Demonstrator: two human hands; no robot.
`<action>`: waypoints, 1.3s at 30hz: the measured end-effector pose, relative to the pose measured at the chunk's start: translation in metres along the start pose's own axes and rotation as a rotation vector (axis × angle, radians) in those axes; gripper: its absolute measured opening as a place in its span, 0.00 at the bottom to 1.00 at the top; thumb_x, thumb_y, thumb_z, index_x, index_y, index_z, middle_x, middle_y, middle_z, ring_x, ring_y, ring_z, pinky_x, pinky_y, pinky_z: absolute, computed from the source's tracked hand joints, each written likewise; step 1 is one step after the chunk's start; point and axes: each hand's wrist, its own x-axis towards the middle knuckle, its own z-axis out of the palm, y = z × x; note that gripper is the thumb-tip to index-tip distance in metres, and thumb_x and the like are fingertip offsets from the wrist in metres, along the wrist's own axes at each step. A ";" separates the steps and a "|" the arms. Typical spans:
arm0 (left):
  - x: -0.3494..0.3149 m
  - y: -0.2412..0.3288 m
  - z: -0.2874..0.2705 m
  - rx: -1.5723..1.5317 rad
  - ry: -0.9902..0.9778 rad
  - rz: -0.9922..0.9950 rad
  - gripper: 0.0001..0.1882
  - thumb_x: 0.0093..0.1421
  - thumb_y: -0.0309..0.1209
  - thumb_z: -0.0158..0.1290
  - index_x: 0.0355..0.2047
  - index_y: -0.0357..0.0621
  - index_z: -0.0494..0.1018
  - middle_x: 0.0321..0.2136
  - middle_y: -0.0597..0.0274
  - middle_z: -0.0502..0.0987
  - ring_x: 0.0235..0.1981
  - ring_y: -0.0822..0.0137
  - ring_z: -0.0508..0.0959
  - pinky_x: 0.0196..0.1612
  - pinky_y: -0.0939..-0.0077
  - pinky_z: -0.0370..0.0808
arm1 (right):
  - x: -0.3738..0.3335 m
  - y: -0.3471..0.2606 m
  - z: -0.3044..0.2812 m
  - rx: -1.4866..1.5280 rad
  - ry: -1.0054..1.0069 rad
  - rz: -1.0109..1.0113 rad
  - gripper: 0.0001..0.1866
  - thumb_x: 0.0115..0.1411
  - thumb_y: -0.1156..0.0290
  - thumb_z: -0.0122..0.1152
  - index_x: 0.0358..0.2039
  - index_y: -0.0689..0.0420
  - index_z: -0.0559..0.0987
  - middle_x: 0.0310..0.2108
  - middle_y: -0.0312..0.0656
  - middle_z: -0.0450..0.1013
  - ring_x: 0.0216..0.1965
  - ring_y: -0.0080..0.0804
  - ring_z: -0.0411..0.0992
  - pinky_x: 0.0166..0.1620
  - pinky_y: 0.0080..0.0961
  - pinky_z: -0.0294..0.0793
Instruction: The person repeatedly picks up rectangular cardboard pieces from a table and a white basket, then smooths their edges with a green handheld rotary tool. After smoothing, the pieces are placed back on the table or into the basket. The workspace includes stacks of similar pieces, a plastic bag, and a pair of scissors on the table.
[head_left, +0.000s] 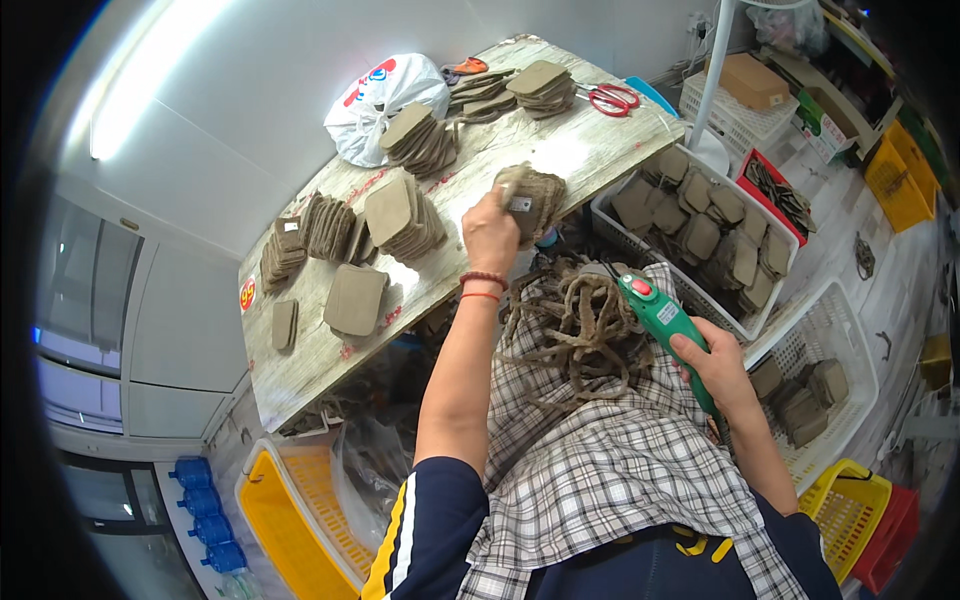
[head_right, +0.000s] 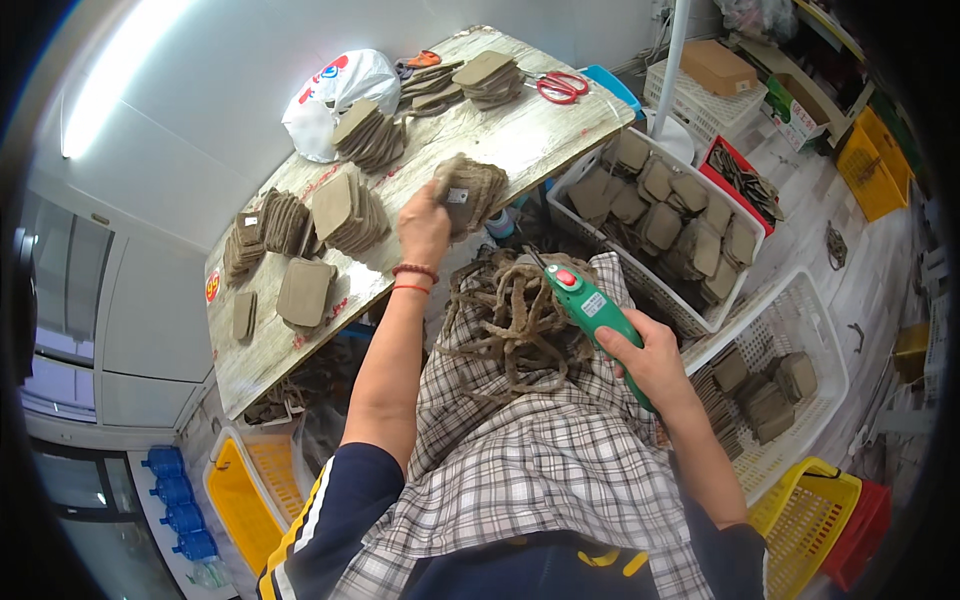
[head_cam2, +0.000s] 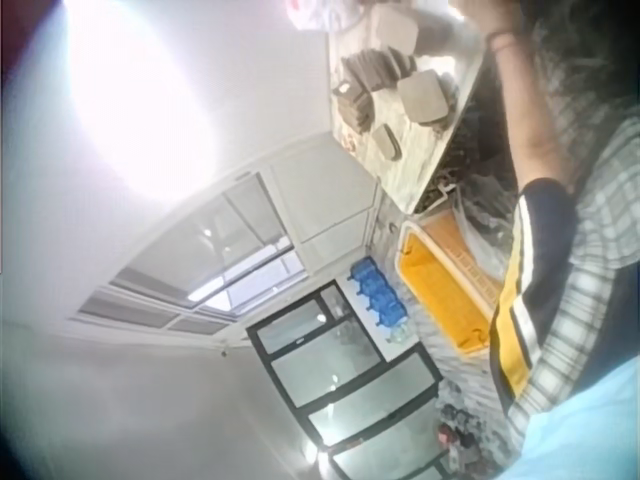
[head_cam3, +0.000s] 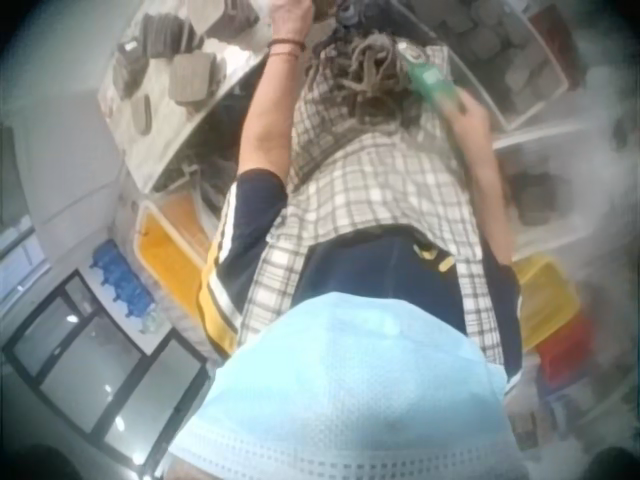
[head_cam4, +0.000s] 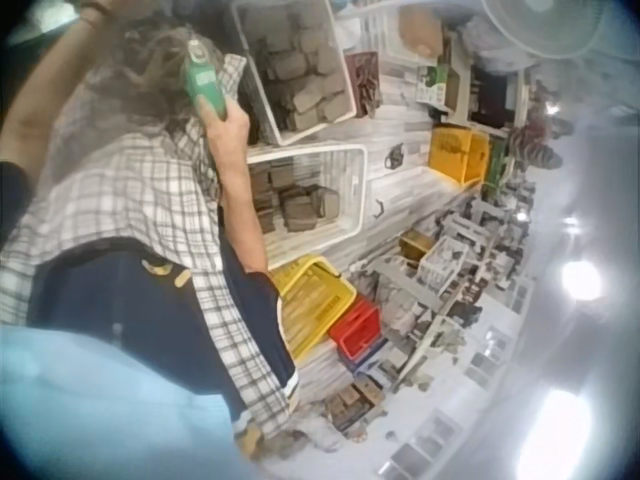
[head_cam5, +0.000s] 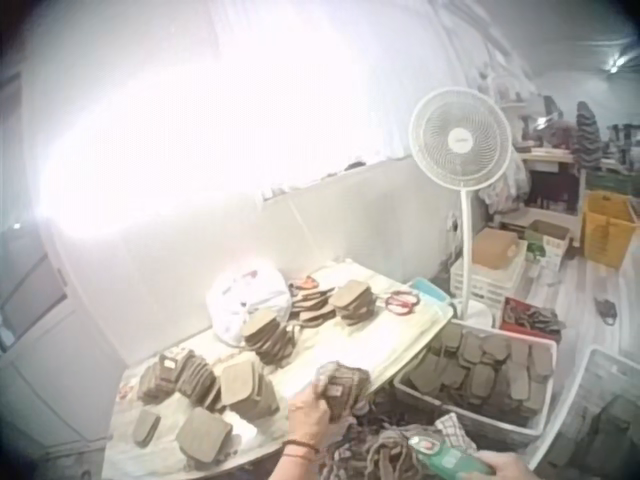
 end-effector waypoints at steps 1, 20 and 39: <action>-0.003 0.009 -0.009 -0.122 0.311 0.104 0.21 0.50 0.16 0.43 0.43 0.37 0.76 0.35 0.46 0.79 0.33 0.56 0.79 0.40 0.64 0.75 | 0.002 -0.003 0.002 -0.010 0.009 -0.015 0.18 0.59 0.61 0.62 0.41 0.63 0.77 0.23 0.33 0.70 0.20 0.17 0.66 0.23 0.17 0.67; -0.070 0.104 -0.001 -2.106 0.124 -0.503 0.19 0.60 0.20 0.53 0.52 0.42 0.65 0.48 0.61 0.73 0.49 0.62 0.74 0.54 0.63 0.73 | -0.002 -0.032 0.030 0.007 0.134 -0.165 0.24 0.60 0.56 0.63 0.47 0.63 0.76 0.23 0.31 0.70 0.20 0.14 0.64 0.25 0.15 0.66; -0.115 0.107 0.009 -1.997 -0.249 -0.504 0.19 0.61 0.19 0.51 0.52 0.41 0.66 0.49 0.59 0.74 0.49 0.63 0.75 0.53 0.64 0.73 | 0.003 -0.047 0.010 0.019 0.167 -0.176 0.25 0.60 0.56 0.63 0.49 0.63 0.75 0.26 0.32 0.70 0.21 0.14 0.65 0.25 0.15 0.68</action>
